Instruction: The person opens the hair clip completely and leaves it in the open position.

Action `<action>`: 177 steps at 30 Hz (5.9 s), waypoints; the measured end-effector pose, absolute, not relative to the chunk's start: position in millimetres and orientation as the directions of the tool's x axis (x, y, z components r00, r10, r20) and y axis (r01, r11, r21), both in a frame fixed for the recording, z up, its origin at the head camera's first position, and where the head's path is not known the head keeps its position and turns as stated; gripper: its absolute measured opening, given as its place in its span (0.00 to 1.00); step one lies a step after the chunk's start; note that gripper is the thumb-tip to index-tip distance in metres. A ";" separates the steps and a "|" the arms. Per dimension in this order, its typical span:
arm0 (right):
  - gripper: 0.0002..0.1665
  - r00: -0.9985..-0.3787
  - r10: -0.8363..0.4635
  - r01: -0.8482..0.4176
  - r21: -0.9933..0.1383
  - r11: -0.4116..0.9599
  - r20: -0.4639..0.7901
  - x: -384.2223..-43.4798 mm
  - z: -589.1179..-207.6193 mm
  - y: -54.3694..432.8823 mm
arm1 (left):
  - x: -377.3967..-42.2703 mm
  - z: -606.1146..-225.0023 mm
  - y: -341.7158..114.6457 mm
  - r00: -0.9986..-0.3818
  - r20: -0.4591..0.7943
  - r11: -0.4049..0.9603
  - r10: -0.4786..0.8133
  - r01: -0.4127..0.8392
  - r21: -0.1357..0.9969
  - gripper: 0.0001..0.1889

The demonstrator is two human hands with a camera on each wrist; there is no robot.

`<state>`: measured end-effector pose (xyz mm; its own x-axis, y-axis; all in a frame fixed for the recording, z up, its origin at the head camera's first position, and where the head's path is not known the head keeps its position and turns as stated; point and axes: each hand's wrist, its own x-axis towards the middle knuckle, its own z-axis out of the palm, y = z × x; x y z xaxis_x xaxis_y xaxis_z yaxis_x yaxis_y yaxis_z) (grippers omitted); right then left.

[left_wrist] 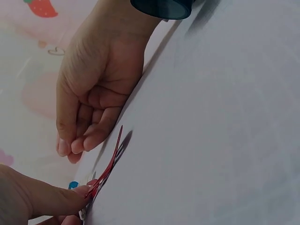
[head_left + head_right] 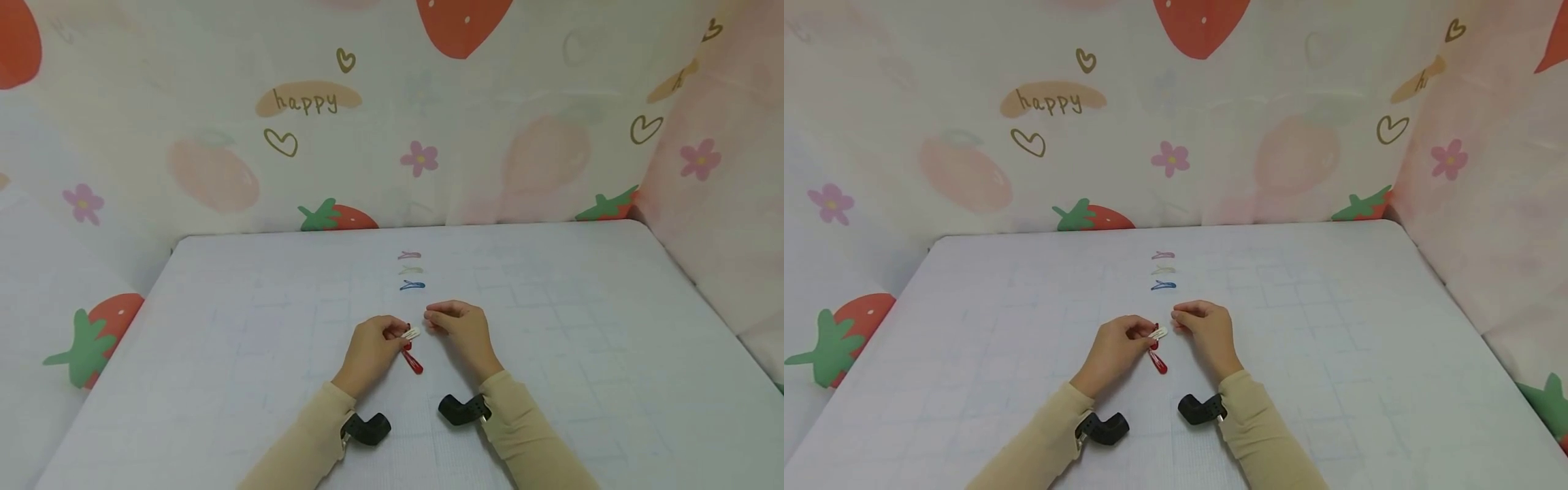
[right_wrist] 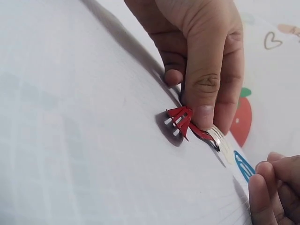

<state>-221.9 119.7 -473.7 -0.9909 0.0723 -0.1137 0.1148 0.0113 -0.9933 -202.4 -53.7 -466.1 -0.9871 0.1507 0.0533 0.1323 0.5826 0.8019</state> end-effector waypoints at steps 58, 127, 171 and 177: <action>0.14 -0.998 -0.068 0.006 -0.997 0.083 -0.012 -219.4 -469.9 115.0 | -206.1 -473.6 -54.1 -0.938 0.341 0.401 -0.060 0.290 0.869 0.04; 0.06 -0.971 -0.001 -0.238 -0.960 0.149 0.241 -213.8 -472.9 107.5 | -201.0 -473.4 -45.3 -0.924 0.366 0.354 -0.113 0.307 0.884 0.06; 0.07 -0.977 0.031 -0.202 -0.968 0.150 0.209 -218.0 -473.4 111.0 | -203.3 -476.8 -47.7 -0.934 0.348 0.376 -0.079 0.296 0.878 0.03; 0.11 -0.984 0.049 -0.161 -0.975 0.155 0.170 -217.3 -473.7 111.1 | -203.0 -476.4 -49.5 -0.937 0.342 0.405 -0.071 0.287 0.868 0.02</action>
<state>-217.3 111.1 -473.7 -0.9843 0.0488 0.1698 -0.1605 0.1548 -0.9748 -203.0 -49.5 -476.4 -0.9368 -0.0711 0.3425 0.2866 0.4053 0.8681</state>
